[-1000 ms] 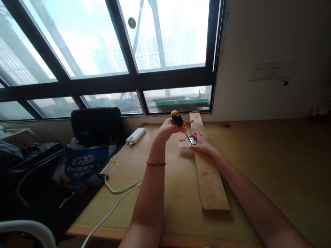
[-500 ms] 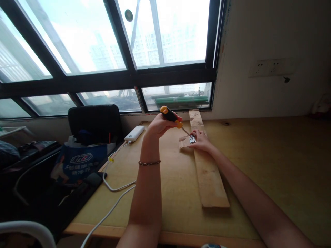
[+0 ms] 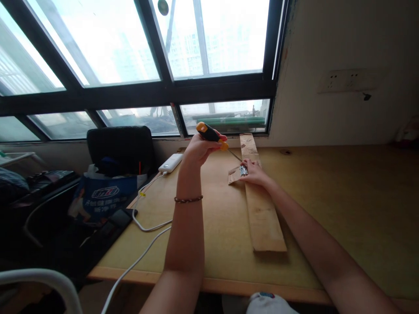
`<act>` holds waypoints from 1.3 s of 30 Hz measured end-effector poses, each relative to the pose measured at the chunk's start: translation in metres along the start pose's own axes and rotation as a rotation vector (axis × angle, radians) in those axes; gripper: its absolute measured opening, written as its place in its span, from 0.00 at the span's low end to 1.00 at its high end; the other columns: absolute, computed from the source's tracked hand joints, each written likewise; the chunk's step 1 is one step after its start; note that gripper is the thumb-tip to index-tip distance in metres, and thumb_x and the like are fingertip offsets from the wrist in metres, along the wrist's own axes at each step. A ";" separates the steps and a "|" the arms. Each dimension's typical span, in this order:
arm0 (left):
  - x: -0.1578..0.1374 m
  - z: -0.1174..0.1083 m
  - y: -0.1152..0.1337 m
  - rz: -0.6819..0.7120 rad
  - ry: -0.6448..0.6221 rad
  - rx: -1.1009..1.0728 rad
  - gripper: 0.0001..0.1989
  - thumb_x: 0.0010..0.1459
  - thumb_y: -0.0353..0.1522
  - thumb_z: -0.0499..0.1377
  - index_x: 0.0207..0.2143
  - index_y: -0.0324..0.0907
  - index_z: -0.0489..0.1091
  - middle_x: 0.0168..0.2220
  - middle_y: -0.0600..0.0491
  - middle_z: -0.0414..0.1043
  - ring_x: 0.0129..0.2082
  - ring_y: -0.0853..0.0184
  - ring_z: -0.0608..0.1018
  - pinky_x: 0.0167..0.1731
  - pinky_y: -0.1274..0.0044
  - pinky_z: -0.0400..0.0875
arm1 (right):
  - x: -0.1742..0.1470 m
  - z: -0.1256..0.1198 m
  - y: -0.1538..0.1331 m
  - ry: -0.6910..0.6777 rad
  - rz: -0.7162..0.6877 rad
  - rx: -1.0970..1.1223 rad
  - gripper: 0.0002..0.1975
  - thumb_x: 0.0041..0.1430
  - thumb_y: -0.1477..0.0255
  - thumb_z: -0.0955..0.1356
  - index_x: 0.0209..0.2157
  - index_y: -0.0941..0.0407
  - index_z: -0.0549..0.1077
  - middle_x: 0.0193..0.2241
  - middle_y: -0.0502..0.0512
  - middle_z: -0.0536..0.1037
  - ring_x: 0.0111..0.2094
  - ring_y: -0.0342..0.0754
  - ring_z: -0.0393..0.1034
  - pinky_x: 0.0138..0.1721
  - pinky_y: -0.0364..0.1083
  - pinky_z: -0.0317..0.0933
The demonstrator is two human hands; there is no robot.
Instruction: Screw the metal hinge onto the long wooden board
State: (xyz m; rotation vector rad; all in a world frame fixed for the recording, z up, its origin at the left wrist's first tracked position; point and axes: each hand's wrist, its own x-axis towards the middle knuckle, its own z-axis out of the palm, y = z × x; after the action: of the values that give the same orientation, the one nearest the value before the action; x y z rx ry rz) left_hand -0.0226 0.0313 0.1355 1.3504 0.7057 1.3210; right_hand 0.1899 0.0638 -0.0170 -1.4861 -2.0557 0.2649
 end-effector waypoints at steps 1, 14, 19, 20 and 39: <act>0.001 0.000 -0.001 -0.003 0.000 0.003 0.19 0.31 0.20 0.64 0.31 0.35 0.67 0.32 0.49 0.74 0.39 0.60 0.75 0.40 0.68 0.70 | -0.001 0.000 -0.001 0.002 -0.001 0.000 0.33 0.35 0.59 0.74 0.44 0.52 0.63 0.44 0.56 0.71 0.47 0.59 0.60 0.44 0.53 0.57; 0.008 0.009 -0.014 -0.072 -0.010 0.036 0.19 0.30 0.21 0.64 0.30 0.34 0.67 0.31 0.48 0.74 0.35 0.61 0.76 0.37 0.70 0.70 | -0.005 -0.001 0.028 0.108 -0.105 0.358 0.41 0.38 0.63 0.74 0.54 0.54 0.56 0.46 0.58 0.72 0.50 0.54 0.63 0.53 0.55 0.55; 0.010 0.010 -0.017 -0.083 0.029 0.035 0.18 0.29 0.21 0.64 0.29 0.35 0.67 0.31 0.48 0.74 0.35 0.62 0.76 0.37 0.70 0.70 | -0.007 0.002 0.031 0.137 -0.090 0.475 0.36 0.42 0.67 0.73 0.52 0.53 0.58 0.44 0.55 0.74 0.47 0.51 0.67 0.52 0.54 0.58; 0.010 0.011 -0.017 -0.088 0.027 0.038 0.18 0.29 0.21 0.64 0.28 0.35 0.67 0.31 0.48 0.74 0.35 0.62 0.76 0.37 0.70 0.70 | -0.007 0.001 0.030 0.134 -0.088 0.498 0.35 0.42 0.68 0.73 0.52 0.53 0.58 0.44 0.55 0.74 0.46 0.50 0.68 0.52 0.54 0.59; 0.010 0.030 -0.028 -0.154 -0.073 0.079 0.18 0.29 0.20 0.64 0.28 0.35 0.67 0.30 0.49 0.74 0.34 0.63 0.75 0.38 0.69 0.68 | -0.013 -0.006 0.027 0.098 -0.068 0.586 0.33 0.43 0.70 0.72 0.51 0.54 0.58 0.43 0.56 0.75 0.46 0.48 0.69 0.52 0.52 0.60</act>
State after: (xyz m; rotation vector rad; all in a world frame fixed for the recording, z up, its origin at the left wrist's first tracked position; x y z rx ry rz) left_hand 0.0149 0.0394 0.1177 1.3712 0.8025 1.1268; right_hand 0.2179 0.0610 -0.0291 -1.0434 -1.7385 0.6856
